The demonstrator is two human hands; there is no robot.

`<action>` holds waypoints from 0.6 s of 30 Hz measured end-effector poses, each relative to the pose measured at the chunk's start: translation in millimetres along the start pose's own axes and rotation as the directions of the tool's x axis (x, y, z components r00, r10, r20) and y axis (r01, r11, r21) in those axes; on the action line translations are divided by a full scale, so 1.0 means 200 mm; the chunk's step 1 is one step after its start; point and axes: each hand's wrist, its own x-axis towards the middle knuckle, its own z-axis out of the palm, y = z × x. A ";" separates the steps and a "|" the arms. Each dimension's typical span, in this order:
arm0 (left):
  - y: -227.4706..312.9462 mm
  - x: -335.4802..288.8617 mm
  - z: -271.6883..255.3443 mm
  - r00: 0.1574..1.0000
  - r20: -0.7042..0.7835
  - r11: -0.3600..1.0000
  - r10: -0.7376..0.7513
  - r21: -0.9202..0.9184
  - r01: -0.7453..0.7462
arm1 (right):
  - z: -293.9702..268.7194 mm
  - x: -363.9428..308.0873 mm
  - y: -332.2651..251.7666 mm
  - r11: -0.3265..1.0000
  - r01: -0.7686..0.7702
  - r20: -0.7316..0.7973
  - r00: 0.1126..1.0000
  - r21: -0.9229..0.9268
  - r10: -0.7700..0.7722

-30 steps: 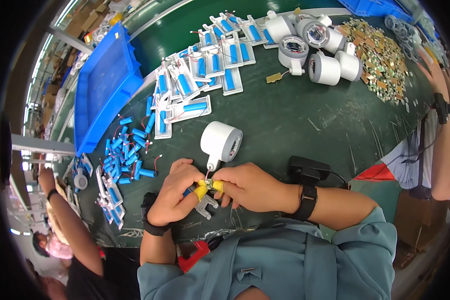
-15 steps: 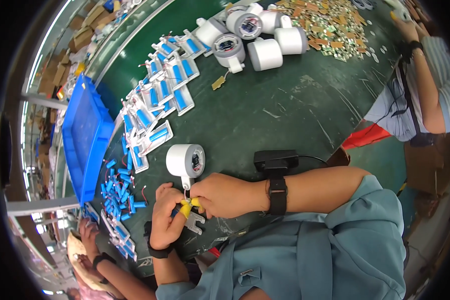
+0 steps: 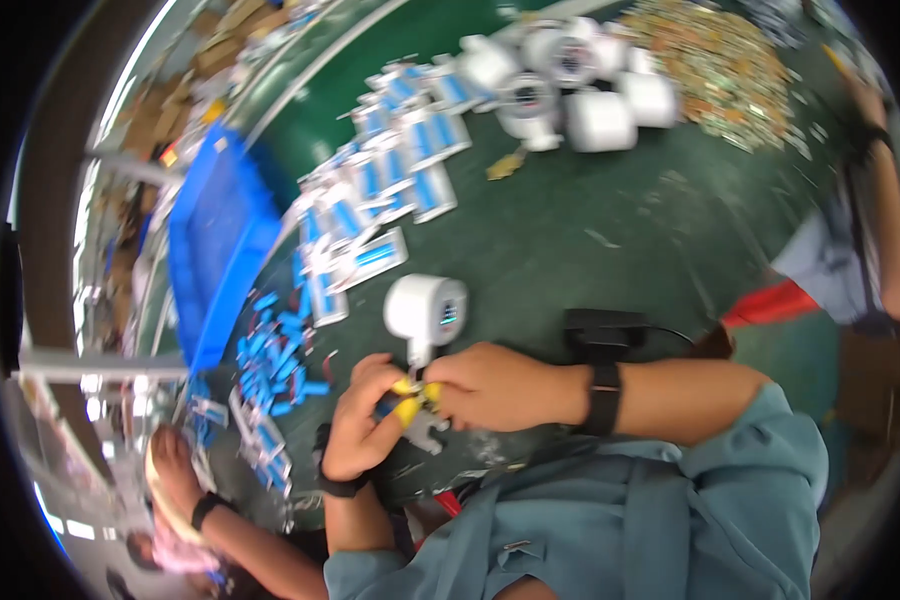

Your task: The person connects a circuit board to a white plastic housing and then fits a battery into a separate plastic casing. This process is repeated for several units, with the components and partially assembled devices being picked up and placed back on the table.

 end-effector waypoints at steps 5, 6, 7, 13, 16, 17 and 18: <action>0.05 -0.09 0.00 0.957 -0.119 0.819 -0.263 -0.552 0.156 | 0.01 -0.04 -0.03 0.982 -0.105 0.026 0.994 0.157 0.102; 0.07 -0.10 -0.01 0.954 -0.149 0.754 -0.262 -0.648 0.106 | 0.01 -0.04 -0.03 0.985 -0.096 0.067 0.994 0.147 0.087; 0.10 -0.12 -0.03 0.949 -0.179 0.681 -0.258 -0.731 0.047 | 0.01 -0.05 -0.03 0.992 -0.069 0.090 0.994 0.103 0.060; 0.17 -0.36 -0.30 0.744 -0.576 0.732 -0.338 -0.658 -0.177 | 0.00 -0.04 -0.05 1.000 -0.024 0.083 0.996 -0.009 0.025; 0.19 -0.64 -0.56 0.505 -0.746 0.836 -0.434 -0.543 -0.083 | 0.00 -0.03 -0.05 1.000 -0.018 0.067 0.998 -0.025 0.020; 0.17 -0.75 -0.65 0.427 -0.787 0.855 -0.446 -0.516 -0.059 | 0.01 -0.03 -0.06 0.999 -0.028 0.067 0.997 -0.043 0.031; 0.12 -0.87 -0.74 0.355 -0.811 0.868 -0.465 -0.496 0.004 | 0.01 -0.03 -0.06 0.999 -0.033 0.060 0.998 -0.039 0.036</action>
